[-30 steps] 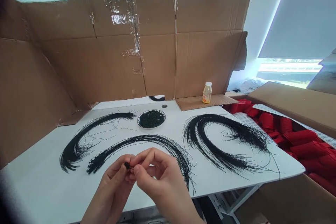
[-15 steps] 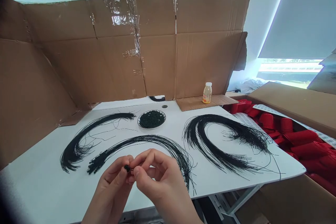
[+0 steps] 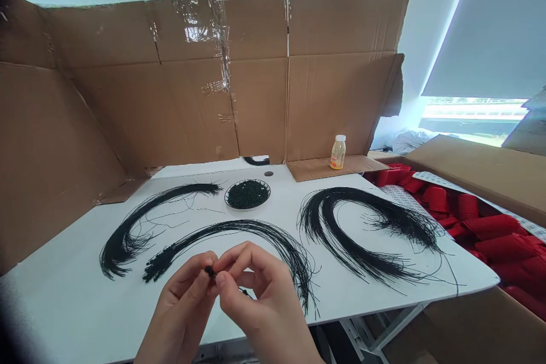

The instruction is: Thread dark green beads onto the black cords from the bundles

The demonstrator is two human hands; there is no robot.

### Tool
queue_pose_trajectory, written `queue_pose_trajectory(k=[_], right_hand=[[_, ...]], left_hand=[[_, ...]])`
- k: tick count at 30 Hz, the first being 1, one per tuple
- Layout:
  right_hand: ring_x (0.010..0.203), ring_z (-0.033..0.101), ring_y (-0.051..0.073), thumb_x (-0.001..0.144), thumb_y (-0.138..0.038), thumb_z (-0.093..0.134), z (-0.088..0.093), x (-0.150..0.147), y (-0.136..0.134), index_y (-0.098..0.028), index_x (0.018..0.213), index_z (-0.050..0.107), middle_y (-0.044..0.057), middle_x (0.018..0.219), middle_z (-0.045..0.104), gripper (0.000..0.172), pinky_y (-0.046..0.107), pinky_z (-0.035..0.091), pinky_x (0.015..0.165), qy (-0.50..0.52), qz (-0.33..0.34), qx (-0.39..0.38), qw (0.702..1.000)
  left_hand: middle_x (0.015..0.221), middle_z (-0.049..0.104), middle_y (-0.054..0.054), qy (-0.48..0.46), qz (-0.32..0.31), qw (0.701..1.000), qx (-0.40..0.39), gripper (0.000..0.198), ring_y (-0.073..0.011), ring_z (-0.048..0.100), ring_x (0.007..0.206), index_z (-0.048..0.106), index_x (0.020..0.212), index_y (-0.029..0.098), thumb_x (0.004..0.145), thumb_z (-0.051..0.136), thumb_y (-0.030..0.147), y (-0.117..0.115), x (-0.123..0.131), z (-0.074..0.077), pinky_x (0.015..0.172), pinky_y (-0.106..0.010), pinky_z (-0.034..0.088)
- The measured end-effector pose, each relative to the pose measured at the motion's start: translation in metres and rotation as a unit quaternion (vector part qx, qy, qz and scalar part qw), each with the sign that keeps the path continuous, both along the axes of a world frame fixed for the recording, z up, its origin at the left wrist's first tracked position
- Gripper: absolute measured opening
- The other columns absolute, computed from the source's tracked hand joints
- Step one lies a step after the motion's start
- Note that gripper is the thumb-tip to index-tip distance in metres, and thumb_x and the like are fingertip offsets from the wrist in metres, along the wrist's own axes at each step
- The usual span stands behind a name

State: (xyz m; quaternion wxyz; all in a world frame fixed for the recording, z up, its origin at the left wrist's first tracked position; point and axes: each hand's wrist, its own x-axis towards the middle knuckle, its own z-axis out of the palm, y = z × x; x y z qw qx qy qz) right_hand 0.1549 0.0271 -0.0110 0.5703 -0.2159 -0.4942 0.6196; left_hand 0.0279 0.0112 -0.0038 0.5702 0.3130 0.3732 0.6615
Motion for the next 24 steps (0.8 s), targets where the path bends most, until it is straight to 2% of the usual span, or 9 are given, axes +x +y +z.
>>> queue_pose_trajectory(k=[7, 24], right_hand=[[0.080, 0.067, 0.013, 0.090, -0.030, 0.079, 0.0033, 0.0017, 0.0032, -0.018, 0.073, 0.062, 0.002, 0.094, 0.068, 0.027, 0.025, 0.060, 0.079, 0.046, 0.049, -0.038, 0.997], [0.079, 0.067, 0.013, 0.090, -0.032, 0.080, 0.0022, -0.0014, 0.0045, -0.019, 0.073, 0.063, 0.002, 0.094, 0.067, 0.027, 0.026, 0.061, 0.078, 0.042, 0.034, -0.030, 0.998]], left_hand=[[0.069, 0.066, 0.000, -0.004, -0.016, 1.000, 0.010, 0.029, -0.0132, 0.056, 0.069, 0.078, 0.075, 0.018, 0.065, 0.096, 0.039, 0.0006, -0.0003, -0.0026, 0.071, -0.023, 0.049], [0.068, 0.061, 0.001, 0.006, -0.001, 1.000, 0.001, 0.032, -0.0125, 0.052, 0.068, 0.077, 0.071, 0.019, 0.061, 0.097, 0.041, 0.0019, 0.0013, -0.0014, 0.071, -0.023, 0.047]])
